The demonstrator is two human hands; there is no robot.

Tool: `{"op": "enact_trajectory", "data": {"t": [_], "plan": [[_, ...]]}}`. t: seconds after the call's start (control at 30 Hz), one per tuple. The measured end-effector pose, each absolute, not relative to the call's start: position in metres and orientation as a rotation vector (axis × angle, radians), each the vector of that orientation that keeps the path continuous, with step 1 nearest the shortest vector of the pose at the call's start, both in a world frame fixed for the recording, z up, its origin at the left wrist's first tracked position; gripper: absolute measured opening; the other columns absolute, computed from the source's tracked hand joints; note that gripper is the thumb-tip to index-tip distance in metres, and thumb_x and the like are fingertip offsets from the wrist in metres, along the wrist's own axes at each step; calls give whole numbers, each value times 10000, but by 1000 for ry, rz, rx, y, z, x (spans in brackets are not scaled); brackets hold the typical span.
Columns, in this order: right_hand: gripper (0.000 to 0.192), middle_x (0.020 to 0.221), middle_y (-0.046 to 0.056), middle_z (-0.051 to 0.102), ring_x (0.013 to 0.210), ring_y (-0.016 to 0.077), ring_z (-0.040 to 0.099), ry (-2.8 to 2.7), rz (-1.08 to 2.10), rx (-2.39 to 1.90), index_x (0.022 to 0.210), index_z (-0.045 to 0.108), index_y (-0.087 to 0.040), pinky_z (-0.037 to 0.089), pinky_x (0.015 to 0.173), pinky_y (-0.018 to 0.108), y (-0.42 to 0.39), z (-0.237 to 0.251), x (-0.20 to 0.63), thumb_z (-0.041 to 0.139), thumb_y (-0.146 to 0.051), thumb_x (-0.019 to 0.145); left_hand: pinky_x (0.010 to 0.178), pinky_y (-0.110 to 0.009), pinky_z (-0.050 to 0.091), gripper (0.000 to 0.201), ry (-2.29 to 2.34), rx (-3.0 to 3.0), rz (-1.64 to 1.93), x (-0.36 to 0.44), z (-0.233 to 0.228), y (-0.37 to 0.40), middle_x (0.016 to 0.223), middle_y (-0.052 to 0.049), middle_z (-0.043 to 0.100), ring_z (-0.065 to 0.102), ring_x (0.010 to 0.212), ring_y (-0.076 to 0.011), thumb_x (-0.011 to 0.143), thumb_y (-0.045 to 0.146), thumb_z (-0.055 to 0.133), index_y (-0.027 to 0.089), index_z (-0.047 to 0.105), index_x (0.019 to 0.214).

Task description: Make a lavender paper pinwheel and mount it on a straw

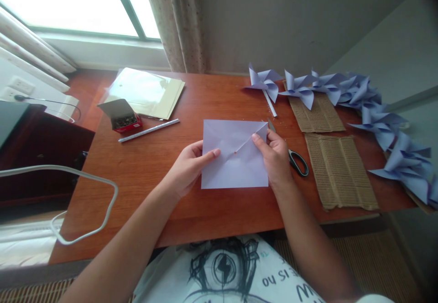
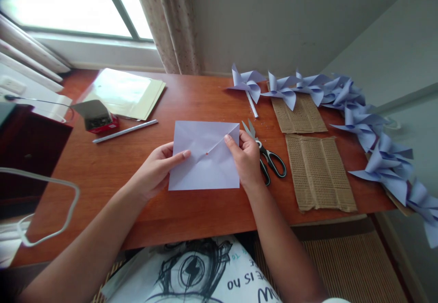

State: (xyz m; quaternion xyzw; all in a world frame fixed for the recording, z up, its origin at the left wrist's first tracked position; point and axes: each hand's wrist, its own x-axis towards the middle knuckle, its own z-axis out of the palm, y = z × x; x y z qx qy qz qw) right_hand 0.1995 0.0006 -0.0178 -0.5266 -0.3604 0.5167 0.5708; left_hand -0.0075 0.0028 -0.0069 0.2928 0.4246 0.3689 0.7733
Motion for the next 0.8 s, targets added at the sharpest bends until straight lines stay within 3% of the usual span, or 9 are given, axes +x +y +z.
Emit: {"op": "enact_trajectory", "data": {"t": [0.17,0.3,0.63,0.8], "plan": [[138,833,-12,760,759,207,726,-814,1234,-1202,917,727,-255,607,746,346,1,-18,201,759,-366,842,711,-294,578,438,921,625,832,-6,-6,3,961,-109,809,757,824,-251,682,331,911,145,758,1047],[163,816,-12,750,796,221,732,-778,1272,-1168,919,721,-253,612,782,373,2,-19,200,765,-383,830,662,-250,559,409,928,643,847,-7,-6,5,947,-95,807,733,749,-192,709,314,897,146,759,1055],[207,705,-35,688,611,152,633,-523,1507,-1141,800,681,-213,545,600,274,8,-25,211,807,-371,757,590,-249,523,336,978,589,871,-9,-6,6,838,-70,793,693,637,-174,770,402,829,146,784,983],[230,762,-31,722,695,163,682,-526,1404,-1139,812,678,-221,573,665,277,11,-30,212,805,-409,773,593,-240,498,374,925,537,916,-11,-4,9,847,-56,781,701,695,-180,812,495,763,161,766,978]]}}
